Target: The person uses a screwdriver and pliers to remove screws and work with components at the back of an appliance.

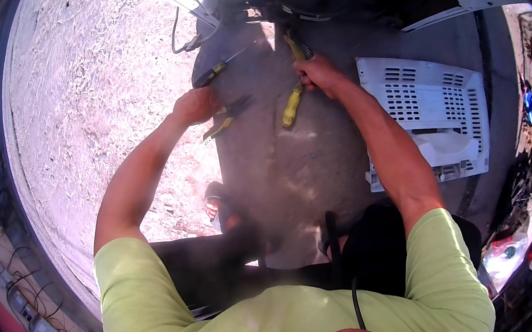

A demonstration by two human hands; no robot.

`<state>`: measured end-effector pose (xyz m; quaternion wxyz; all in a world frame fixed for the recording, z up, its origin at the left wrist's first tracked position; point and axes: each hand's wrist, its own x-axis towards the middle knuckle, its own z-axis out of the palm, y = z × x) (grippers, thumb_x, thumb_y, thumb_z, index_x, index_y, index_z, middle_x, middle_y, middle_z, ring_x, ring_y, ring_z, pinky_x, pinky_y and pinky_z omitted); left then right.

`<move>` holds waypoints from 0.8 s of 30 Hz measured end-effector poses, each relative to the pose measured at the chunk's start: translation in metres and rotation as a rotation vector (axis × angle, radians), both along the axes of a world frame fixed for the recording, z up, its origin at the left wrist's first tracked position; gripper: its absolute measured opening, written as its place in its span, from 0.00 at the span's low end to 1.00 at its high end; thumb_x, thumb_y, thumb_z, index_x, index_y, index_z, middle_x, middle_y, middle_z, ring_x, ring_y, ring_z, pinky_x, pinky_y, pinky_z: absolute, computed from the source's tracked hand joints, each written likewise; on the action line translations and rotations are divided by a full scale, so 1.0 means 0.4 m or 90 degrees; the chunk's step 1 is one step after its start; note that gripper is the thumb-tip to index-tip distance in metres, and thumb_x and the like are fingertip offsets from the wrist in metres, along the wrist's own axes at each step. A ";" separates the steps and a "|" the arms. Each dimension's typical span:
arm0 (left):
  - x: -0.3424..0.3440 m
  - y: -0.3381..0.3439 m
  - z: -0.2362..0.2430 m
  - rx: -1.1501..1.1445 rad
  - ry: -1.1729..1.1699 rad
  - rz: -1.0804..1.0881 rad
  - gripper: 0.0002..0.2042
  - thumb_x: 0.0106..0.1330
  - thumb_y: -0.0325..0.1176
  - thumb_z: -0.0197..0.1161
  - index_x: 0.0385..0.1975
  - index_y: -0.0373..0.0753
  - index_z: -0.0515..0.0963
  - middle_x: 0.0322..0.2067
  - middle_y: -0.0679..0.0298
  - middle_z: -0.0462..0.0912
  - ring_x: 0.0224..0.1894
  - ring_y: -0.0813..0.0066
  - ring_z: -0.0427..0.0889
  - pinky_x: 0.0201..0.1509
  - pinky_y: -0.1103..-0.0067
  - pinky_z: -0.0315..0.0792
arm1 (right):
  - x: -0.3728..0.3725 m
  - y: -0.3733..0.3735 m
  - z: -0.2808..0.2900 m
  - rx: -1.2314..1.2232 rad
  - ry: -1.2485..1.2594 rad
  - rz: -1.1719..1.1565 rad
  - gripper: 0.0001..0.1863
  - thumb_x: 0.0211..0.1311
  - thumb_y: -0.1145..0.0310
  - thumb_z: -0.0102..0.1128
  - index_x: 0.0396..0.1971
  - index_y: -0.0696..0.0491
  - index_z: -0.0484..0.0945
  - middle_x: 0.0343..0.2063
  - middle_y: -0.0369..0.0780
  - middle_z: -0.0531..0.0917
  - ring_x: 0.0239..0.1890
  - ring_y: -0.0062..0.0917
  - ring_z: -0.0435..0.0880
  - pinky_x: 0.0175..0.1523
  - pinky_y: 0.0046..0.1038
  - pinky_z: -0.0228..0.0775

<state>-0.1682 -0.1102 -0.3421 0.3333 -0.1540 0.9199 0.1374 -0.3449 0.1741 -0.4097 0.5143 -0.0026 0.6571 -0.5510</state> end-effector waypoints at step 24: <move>-0.110 0.157 0.021 0.279 0.402 0.274 0.14 0.67 0.38 0.55 0.45 0.36 0.74 0.35 0.43 0.80 0.41 0.42 0.80 0.46 0.59 0.71 | -0.003 -0.001 0.013 0.033 0.042 0.018 0.07 0.62 0.69 0.56 0.27 0.53 0.71 0.21 0.34 0.72 0.18 0.17 0.69 0.20 0.23 0.61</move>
